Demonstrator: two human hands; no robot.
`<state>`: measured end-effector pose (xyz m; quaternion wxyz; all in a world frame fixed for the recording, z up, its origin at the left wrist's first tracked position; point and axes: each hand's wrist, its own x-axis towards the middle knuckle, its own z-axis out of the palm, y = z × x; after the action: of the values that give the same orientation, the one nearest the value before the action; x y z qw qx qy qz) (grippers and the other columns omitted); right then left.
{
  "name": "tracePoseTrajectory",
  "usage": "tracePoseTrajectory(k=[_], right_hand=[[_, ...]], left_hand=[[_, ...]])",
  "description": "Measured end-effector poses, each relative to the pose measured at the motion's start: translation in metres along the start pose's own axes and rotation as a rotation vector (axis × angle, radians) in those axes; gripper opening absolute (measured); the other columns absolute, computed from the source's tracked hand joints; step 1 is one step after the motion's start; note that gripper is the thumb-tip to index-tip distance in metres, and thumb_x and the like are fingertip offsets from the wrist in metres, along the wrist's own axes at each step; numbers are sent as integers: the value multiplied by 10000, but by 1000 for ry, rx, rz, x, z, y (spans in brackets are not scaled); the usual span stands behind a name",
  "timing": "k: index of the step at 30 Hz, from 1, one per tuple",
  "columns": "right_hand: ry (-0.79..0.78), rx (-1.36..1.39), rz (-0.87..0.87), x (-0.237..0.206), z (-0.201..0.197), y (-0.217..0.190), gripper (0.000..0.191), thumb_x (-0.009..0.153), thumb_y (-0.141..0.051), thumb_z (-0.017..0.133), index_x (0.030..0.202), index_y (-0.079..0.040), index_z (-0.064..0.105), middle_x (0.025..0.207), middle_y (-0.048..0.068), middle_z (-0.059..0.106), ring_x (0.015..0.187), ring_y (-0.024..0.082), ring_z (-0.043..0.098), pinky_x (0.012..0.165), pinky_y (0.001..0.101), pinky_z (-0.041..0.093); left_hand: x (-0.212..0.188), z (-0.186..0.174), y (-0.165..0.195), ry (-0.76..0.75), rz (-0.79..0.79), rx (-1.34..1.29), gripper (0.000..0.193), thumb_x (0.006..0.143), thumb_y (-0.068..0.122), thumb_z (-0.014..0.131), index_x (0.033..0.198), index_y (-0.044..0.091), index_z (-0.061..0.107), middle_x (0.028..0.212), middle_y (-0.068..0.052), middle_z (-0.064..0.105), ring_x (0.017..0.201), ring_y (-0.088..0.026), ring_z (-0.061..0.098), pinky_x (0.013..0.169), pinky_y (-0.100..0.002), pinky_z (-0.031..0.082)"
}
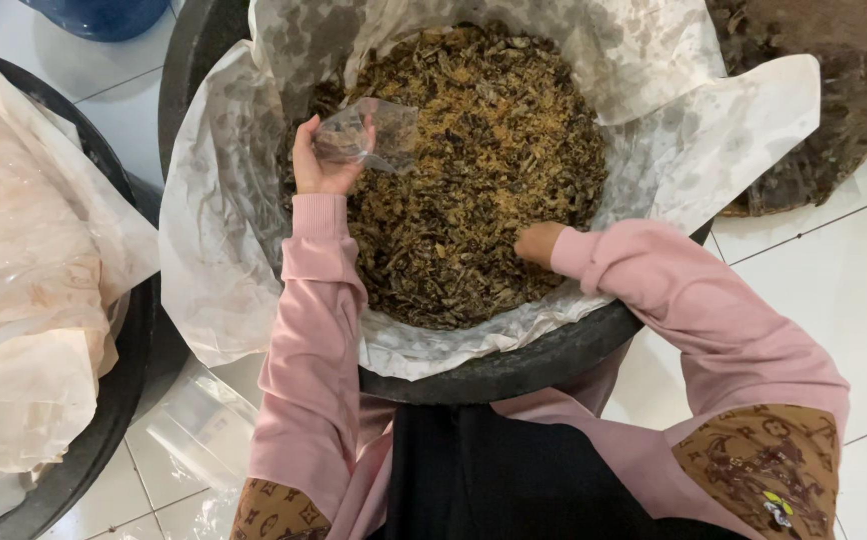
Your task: The person sits on the floor beside a large paper-lined basin filled with dried fish and picks individual dried fish pieces by hand, placing them one at a time into a small clear plastic bag, pressing the contents down and continuing to fill the bag from the basin.
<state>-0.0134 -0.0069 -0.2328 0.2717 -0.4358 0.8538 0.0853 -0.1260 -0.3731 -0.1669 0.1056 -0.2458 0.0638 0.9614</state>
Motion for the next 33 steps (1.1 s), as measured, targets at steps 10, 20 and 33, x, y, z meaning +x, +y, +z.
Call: tracePoseTrajectory(k=[10,20,33], right_hand=[[127,258,202,-77,-109,20,75,759,-106,752,816,-69,719,783,138,718,775,333,713,664,465,554],[991,606,140,-167,-244,-66,155,898,-35,718,1046,-28,671,842,106,682,636,186,652,592,314,518],[1206,-49,234,-68,-207,-92,269,898,-1,693,1163,17,647,990,131,739,810,243,707,698,338,583]], left_hand=[[10,-6,-8,-34,-22,53,602,883,181,670,1394,4,407,1396,-252,517,1266,-450,561,1038,-615,522],[4,-4,-37,-123,-81,153,530,905,246,667,1338,-11,499,1355,-226,583,1258,-433,576,1028,-605,536],[-30,29,-73,-304,110,294,500,912,229,683,1344,264,434,1376,-132,560,1304,-367,548,1125,-675,453]])
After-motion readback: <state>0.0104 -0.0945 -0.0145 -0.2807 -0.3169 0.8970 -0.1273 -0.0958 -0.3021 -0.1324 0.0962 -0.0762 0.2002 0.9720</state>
